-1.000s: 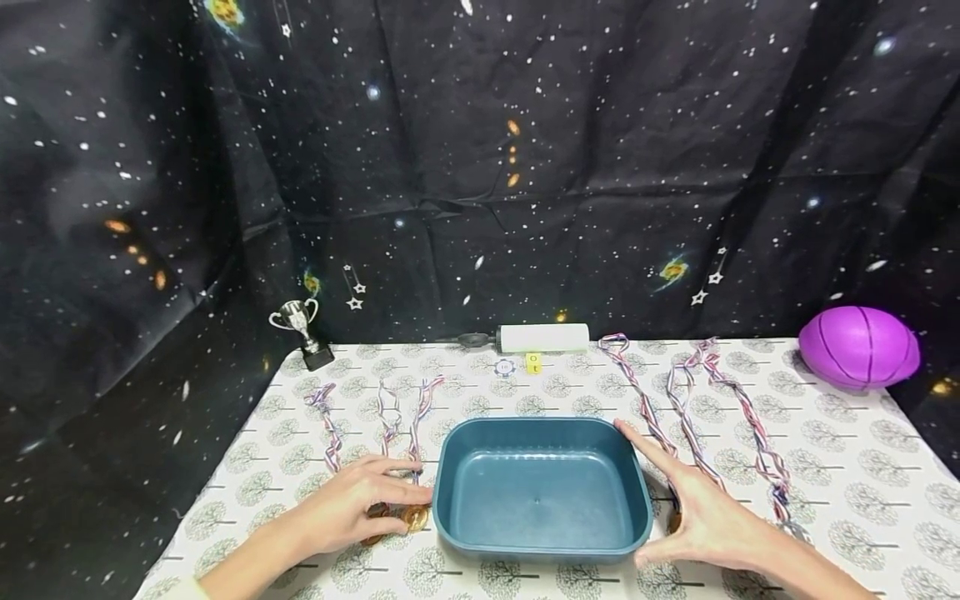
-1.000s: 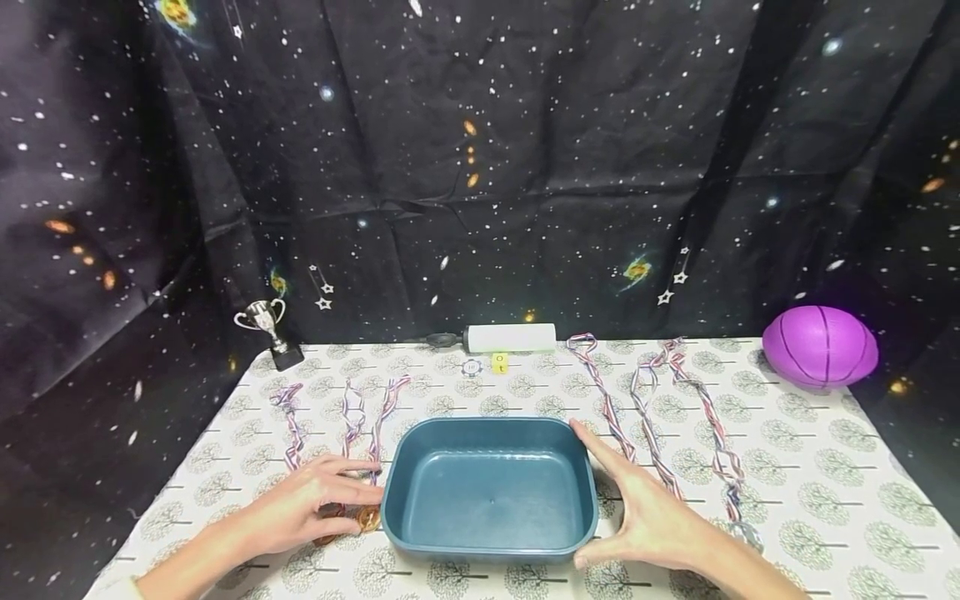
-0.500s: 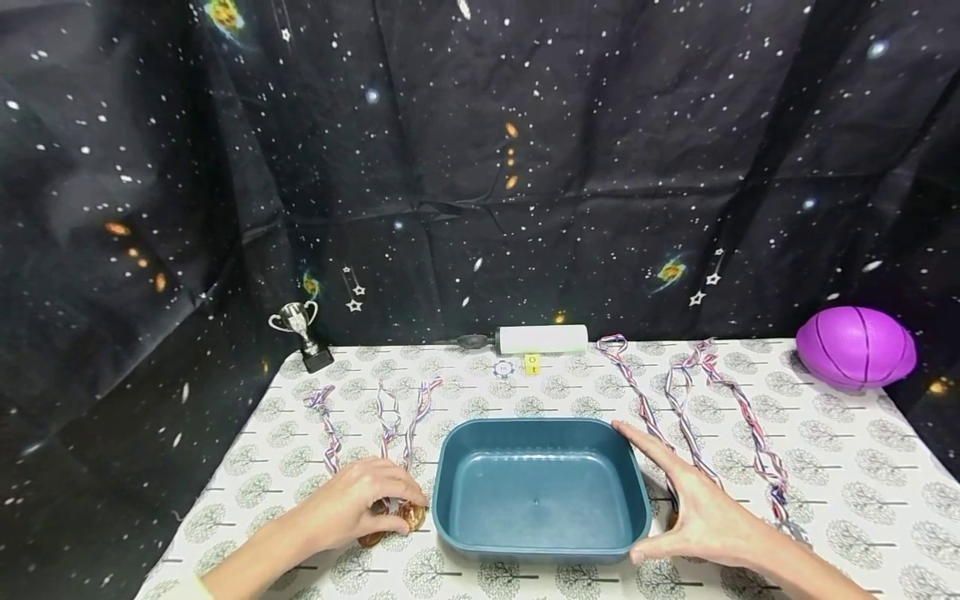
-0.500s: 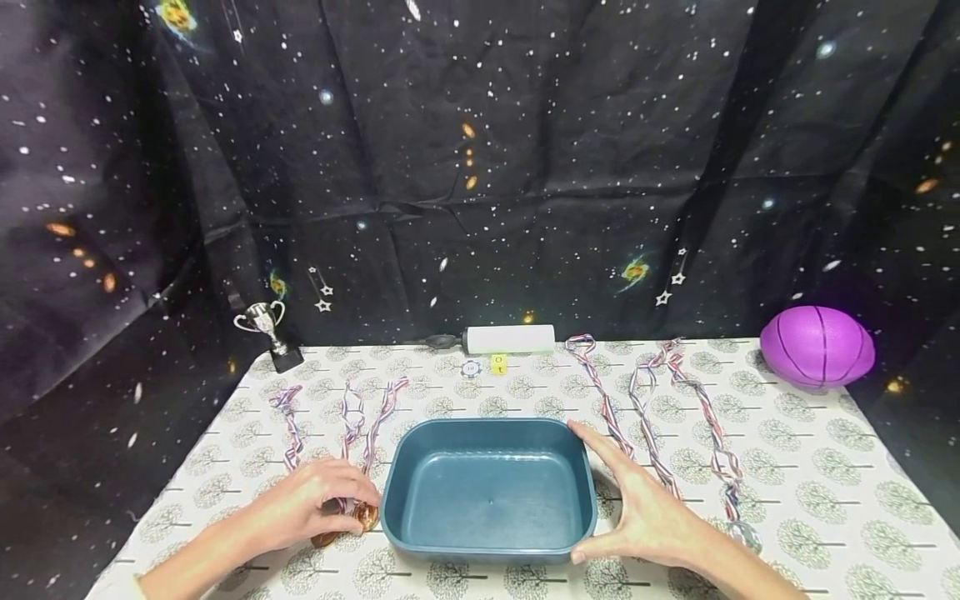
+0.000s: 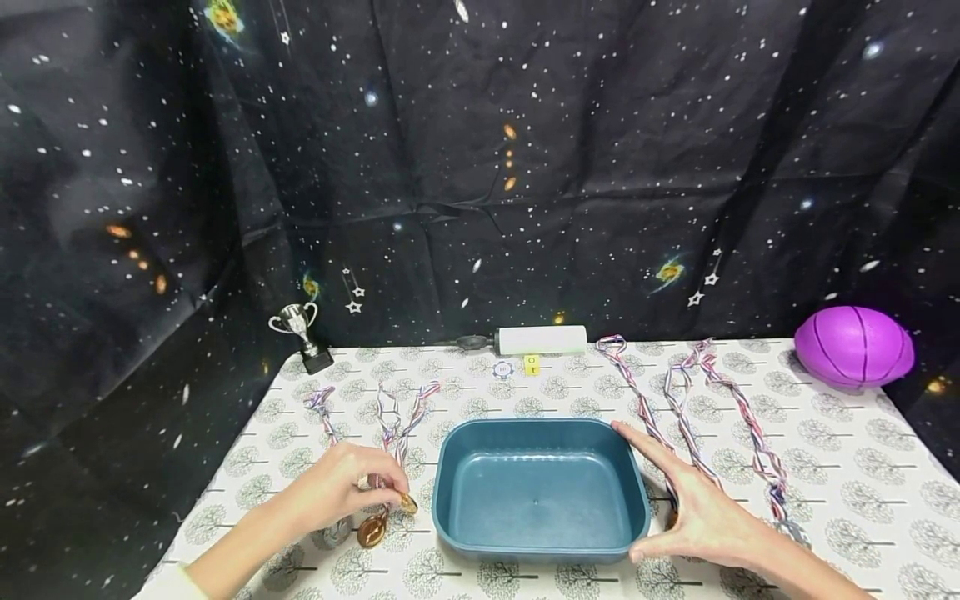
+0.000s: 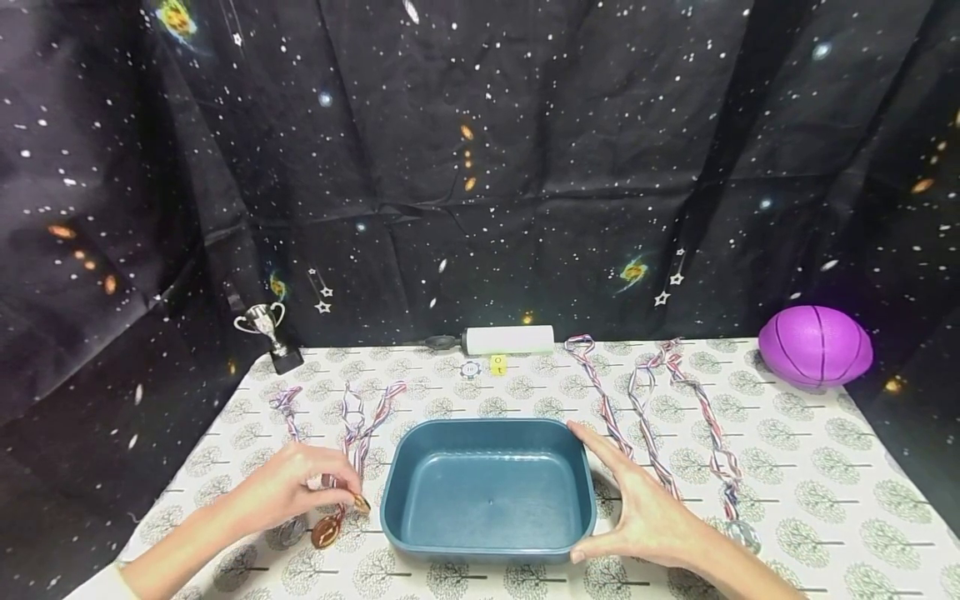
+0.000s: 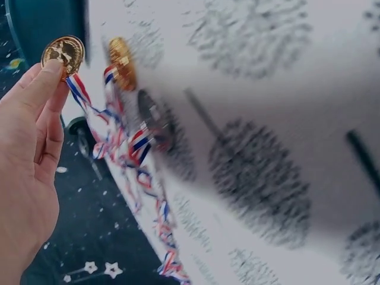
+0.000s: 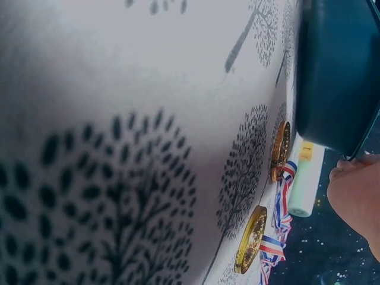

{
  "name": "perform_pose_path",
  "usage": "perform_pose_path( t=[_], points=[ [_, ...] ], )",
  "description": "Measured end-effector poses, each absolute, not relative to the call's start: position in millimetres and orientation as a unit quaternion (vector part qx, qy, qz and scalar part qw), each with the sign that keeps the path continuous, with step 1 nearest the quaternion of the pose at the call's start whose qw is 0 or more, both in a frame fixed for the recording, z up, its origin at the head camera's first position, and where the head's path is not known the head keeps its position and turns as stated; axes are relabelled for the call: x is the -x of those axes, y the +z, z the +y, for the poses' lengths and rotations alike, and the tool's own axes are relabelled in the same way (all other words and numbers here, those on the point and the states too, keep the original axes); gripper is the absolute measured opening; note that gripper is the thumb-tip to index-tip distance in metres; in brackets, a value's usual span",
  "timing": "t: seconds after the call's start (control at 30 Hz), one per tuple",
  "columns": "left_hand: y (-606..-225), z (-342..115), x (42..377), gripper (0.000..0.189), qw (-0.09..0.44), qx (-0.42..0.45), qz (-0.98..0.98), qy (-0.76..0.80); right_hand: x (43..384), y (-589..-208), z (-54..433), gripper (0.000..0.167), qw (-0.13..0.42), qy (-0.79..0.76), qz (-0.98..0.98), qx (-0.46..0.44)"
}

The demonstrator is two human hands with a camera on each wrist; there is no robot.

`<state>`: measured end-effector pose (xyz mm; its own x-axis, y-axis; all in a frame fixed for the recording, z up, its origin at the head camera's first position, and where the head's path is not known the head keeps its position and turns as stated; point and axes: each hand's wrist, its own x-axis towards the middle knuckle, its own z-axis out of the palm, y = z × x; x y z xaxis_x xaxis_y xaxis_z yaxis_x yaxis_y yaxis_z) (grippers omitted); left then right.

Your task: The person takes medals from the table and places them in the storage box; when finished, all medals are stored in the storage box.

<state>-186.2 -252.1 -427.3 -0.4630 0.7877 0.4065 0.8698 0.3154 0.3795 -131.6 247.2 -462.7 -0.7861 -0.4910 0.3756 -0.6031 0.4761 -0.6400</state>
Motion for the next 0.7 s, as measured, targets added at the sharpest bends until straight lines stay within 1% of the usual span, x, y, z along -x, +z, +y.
perform_pose_path(
  t=[0.43,0.7],
  points=[
    [-362.2,-252.8,193.1,0.033,0.136,0.429,-0.81,-0.377,129.3,-462.5,248.4,0.139,0.07,0.401,-0.86,-0.309],
    [-311.9,-243.0,192.0,0.027,0.144,0.358,-0.796,-0.466,129.7,-463.3,247.9,0.138,0.067,0.407,-0.859,-0.303]
  ],
)
